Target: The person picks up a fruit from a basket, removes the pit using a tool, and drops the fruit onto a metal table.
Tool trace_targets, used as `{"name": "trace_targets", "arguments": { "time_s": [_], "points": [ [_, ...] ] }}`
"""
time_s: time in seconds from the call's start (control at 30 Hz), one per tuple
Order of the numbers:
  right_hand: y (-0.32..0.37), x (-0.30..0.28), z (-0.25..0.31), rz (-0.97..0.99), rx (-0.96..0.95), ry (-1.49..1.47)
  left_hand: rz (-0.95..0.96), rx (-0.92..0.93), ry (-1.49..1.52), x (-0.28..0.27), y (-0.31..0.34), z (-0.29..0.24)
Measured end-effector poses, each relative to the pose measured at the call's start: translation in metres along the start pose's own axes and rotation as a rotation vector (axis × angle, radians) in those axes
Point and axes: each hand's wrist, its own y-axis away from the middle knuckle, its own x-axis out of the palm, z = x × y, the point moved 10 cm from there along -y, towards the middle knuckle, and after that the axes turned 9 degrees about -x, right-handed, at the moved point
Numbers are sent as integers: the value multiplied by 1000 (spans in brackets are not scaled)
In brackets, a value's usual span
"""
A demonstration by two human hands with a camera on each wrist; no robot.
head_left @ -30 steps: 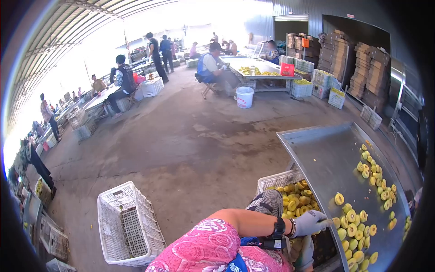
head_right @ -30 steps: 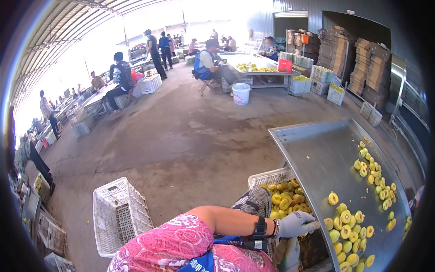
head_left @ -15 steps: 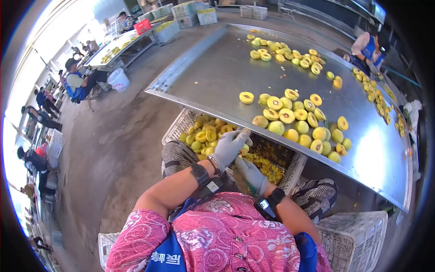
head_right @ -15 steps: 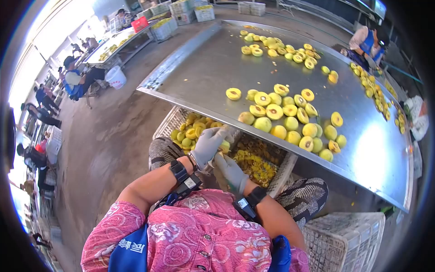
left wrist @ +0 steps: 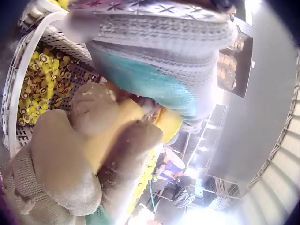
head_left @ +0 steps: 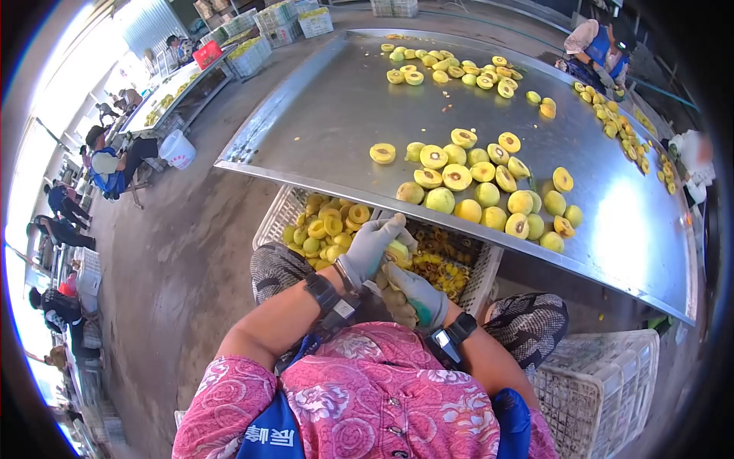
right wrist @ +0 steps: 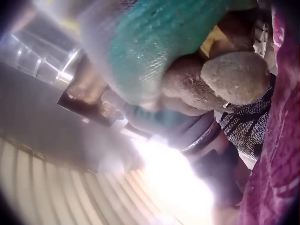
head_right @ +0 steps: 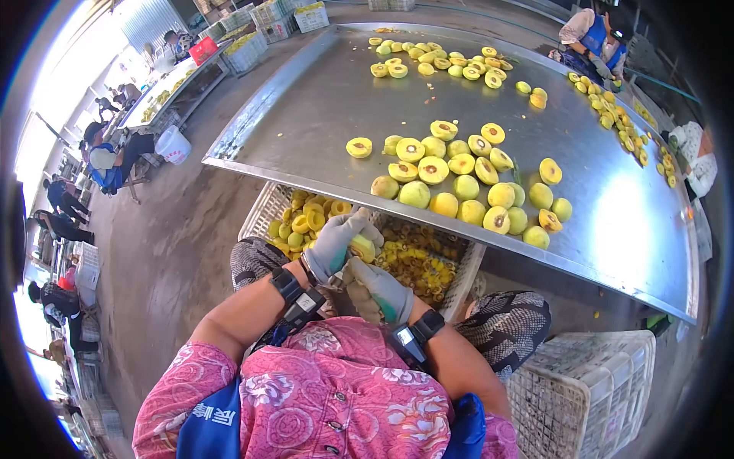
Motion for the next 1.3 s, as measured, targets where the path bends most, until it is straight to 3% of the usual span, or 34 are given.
{"name": "trace_targets", "arguments": {
  "time_s": [0.07, 0.27, 0.37, 0.57, 0.63, 0.7, 0.83, 0.97, 1.07, 1.17, 1.27, 1.3],
  "points": [
    [-2, 0, -4, 35, 42, -88, 98, -1, 135, 5, 4, 1],
    [-9, 8, -9, 251, 41, -367, 130, -26, 875, 2, -3, 16],
    [-4, 32, 8, 425, 2, -481, 13, 38, 829, -46, -16, 40],
    [-36, -36, -16, 94, -73, -700, -604, 458, -324, -131, 24, -73],
    [-39, -38, -14, -4, -76, -651, -591, 535, -545, -115, 11, -105],
    [-43, -27, -6, 64, -81, -566, -566, 617, -834, -95, -15, -133],
    [-44, -30, 3, 81, -99, -445, -689, 284, -1122, -87, -90, -135],
    [-32, -31, 21, -32, -147, -213, -660, 48, -1124, -101, -140, -117],
    [-28, -36, 28, -89, -193, -96, -706, 227, -1265, -86, -139, -121],
    [-24, -38, 43, -182, -271, 71, -562, 239, -1360, -65, -128, -114],
    [-19, -39, 62, -244, -366, 280, -328, 64, -651, -58, -105, -98],
    [-16, -37, 69, -275, -387, 346, -271, 139, -415, -61, -105, -90]
  ]
}}
